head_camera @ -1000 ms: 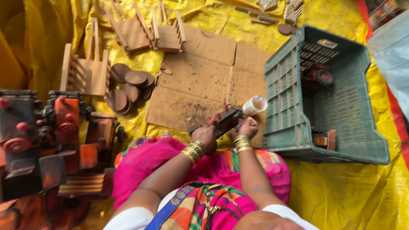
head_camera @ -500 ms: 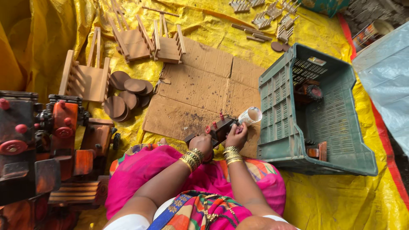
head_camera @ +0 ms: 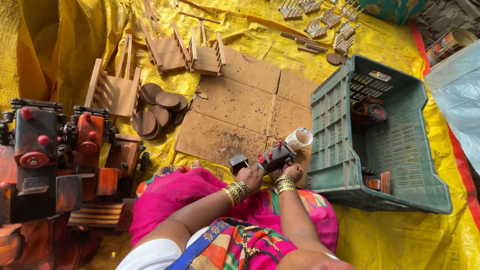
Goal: The person sits on the ground and wipes wooden toy tractors with a cloth, turning the toys to clean different sides, then places the cleaned toys into a green plastic crate.
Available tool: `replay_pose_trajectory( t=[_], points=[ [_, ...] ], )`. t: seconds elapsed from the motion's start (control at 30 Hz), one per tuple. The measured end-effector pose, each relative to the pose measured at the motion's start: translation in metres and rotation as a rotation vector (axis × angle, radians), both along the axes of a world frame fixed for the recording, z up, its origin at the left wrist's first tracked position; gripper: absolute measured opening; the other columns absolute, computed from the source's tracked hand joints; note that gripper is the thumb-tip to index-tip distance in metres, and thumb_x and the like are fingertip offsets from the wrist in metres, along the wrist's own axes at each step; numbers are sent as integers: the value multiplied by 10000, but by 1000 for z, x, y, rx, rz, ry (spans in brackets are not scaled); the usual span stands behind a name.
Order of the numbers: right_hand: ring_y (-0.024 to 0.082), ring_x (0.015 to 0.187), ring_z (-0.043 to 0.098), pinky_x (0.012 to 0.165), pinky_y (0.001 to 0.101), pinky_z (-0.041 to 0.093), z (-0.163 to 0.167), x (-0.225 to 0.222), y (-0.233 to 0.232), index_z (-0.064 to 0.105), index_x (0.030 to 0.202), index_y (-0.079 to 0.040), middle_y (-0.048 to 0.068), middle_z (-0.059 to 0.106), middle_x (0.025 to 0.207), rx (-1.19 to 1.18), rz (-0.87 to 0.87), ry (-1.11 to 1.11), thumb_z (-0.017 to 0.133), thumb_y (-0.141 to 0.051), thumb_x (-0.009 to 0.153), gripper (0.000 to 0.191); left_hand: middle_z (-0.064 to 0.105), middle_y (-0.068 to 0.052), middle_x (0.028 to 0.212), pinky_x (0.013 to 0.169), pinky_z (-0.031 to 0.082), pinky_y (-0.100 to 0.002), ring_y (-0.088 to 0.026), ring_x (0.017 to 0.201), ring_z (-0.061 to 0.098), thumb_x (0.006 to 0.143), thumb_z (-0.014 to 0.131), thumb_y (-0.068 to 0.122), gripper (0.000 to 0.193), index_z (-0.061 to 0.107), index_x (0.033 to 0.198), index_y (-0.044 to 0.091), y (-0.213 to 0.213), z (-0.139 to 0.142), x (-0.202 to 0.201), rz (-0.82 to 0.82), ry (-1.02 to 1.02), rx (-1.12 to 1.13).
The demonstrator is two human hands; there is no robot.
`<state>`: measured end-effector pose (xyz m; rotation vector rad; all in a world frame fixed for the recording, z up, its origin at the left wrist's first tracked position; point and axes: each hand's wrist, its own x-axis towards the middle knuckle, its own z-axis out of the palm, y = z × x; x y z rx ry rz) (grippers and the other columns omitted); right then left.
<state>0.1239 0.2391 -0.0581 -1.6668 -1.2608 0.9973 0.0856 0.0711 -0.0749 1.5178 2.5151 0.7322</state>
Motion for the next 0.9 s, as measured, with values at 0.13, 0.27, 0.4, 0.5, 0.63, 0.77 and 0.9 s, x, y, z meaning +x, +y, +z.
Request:
replay_pose_trajectory(
  t=[0.13,0.27,0.4,0.5,0.63,0.77,0.9],
  points=[
    [231,644,661,572,374,579,3,1,1,634,985,30,153,693,900,-227,-163,484,554,-202,942,249,693,-160,943,593,575,-439,-311,752,727,833,663,199,216,668,1006,69,-6,4,6,14,66,-15],
    [196,616,671,507,342,556,8,1,-9,655,908,-21,108,685,814,-194,-39,540,560,-204,912,206,695,-155,967,530,550,-462,-300,697,722,786,681,210,295,674,1061,103,-14,9,4,98,59,107],
    [265,621,661,517,405,504,15,5,-21,652,886,34,162,674,760,-192,200,97,454,-334,1054,450,698,-119,1003,522,551,-452,-277,694,725,762,677,191,370,660,1126,129,-25,14,-6,176,47,97],
    [284,703,658,611,419,506,27,8,-15,670,958,11,162,679,807,109,474,-231,472,-311,1056,391,718,-48,1036,597,563,-445,-280,753,729,845,671,190,309,668,1151,233,-36,19,-17,257,111,295],
    [199,729,619,666,359,506,43,17,15,687,1005,-10,96,673,834,305,759,-237,554,-241,1004,267,656,-73,1179,687,585,-437,-298,835,725,856,699,280,370,644,1222,270,-50,29,-26,344,59,150],
    [115,755,580,722,299,505,47,41,39,705,1052,-32,29,667,861,307,859,-89,635,-171,952,185,543,-143,1355,813,572,-469,-348,995,686,797,769,390,562,597,1308,232,-48,38,-32,495,-20,55],
    [79,762,535,721,272,496,44,54,52,638,959,-5,0,638,847,238,746,306,685,-167,990,171,533,-123,1367,942,548,-459,-345,1154,645,738,830,494,683,586,1324,241,-44,43,-31,726,-302,48]
  ],
)
